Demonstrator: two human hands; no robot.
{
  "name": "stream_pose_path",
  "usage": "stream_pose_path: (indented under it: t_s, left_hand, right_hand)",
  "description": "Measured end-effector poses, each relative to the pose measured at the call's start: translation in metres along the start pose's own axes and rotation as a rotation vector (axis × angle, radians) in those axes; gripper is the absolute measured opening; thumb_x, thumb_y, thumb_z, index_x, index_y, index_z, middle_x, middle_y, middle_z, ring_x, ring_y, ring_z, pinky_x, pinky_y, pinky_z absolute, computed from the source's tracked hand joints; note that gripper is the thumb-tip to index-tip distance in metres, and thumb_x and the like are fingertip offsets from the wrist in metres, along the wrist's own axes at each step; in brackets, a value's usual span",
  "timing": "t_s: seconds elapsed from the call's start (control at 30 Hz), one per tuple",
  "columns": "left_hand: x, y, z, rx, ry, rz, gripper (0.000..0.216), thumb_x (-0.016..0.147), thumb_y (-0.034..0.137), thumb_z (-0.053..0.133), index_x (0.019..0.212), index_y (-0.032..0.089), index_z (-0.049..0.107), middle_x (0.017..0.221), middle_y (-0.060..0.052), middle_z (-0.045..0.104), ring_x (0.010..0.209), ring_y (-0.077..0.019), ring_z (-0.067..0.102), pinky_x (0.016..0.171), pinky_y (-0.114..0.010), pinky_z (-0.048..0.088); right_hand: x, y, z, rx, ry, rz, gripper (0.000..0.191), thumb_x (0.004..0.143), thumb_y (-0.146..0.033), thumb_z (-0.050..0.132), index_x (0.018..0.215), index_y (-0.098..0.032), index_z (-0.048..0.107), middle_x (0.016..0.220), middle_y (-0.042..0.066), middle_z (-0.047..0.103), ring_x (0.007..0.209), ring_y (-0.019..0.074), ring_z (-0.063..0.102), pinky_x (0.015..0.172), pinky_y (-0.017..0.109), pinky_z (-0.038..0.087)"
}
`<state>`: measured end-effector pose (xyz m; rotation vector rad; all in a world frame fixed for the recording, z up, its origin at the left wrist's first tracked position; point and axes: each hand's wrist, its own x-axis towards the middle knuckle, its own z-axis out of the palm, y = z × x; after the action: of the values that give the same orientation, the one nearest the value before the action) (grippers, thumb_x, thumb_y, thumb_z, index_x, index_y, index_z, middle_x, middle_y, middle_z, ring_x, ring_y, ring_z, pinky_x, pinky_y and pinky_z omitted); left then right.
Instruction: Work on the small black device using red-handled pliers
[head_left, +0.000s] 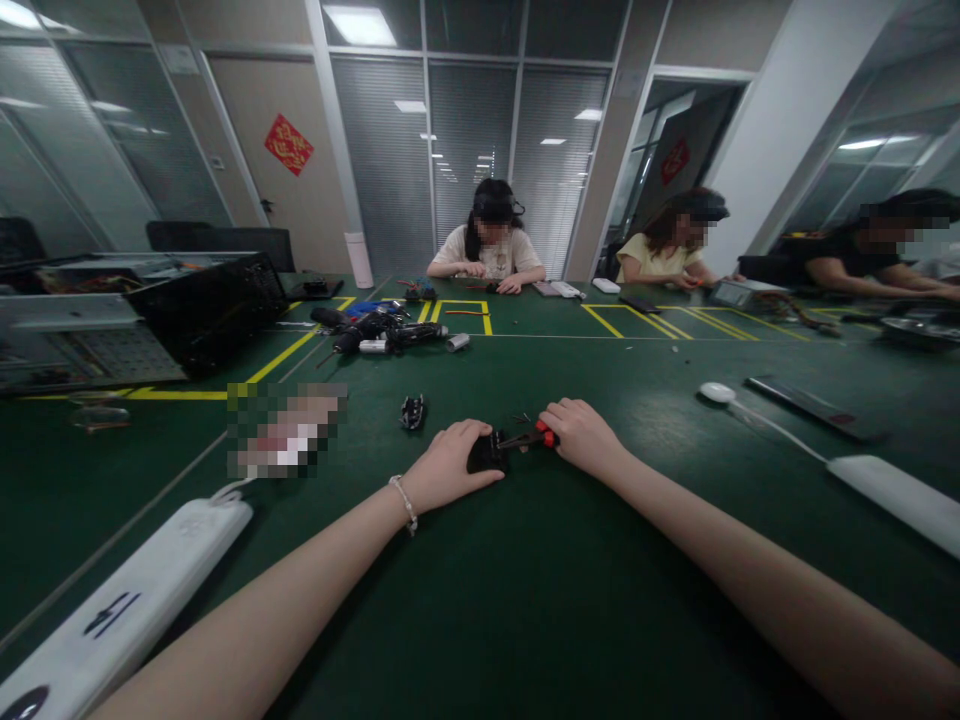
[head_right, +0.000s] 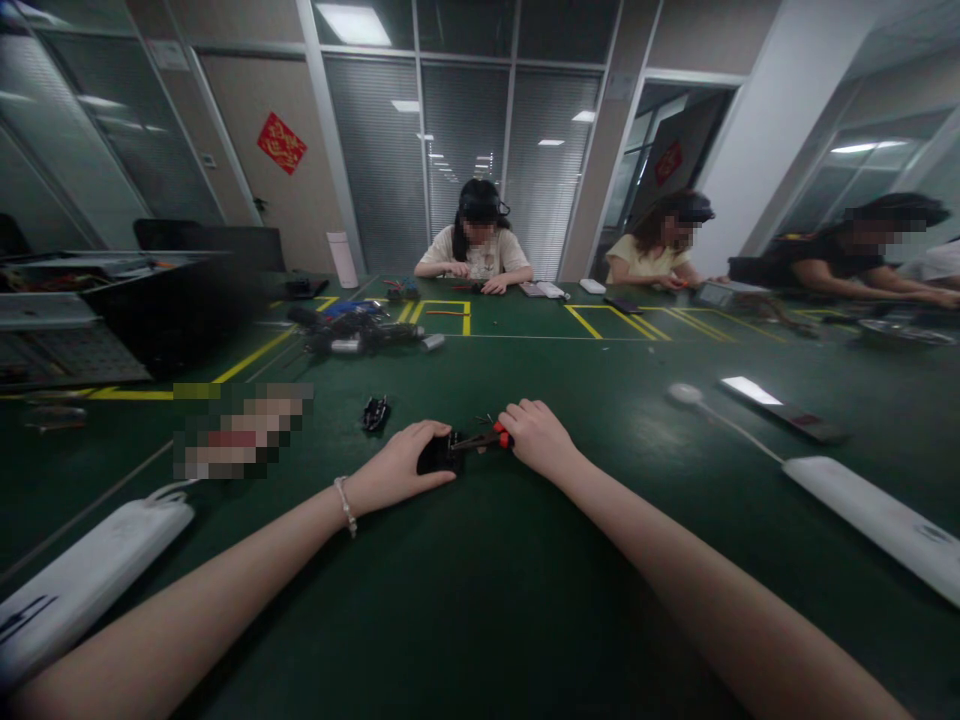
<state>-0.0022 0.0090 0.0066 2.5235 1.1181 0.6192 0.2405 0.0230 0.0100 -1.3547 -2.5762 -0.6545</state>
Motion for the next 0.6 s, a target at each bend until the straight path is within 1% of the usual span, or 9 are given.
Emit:
stream_pose_path:
  t_s: [0.23,0.6]
  left_hand:
    - [0.0001,0.0003,-0.0008,-0.011,0.006,0.022,0.052,0.072,0.047,0.058,0.113,0.021,0.042,0.116,-0.007,0.048,0.104,-0.0246,0.048,0.087,-0.039,0.037]
    - [0.0001,0.0018,-0.0024,-0.02,-0.001,0.011,0.052,0.072,0.048,0.058,0.114,0.022,0.042,0.116,-0.006,0.049,0.104,-0.0243,0.048,0.088,-0.039,0.038]
  right_hand:
    - [0.0002,-0.0006,0.0005,-0.009,0.009,-0.002,0.02,0.069,-0.006,0.044,0.083,-0.015,0.056,0.081,0.007,0.057,0.075,0.0176,0.046,0.067,0.028,0.03]
    - [0.0,-0.0015,-0.002,-0.005,-0.003,0.009,0.02,0.069,-0.005,0.044,0.082,-0.014,0.056,0.082,0.007,0.057,0.074,0.0173,0.046,0.067,0.028,0.031]
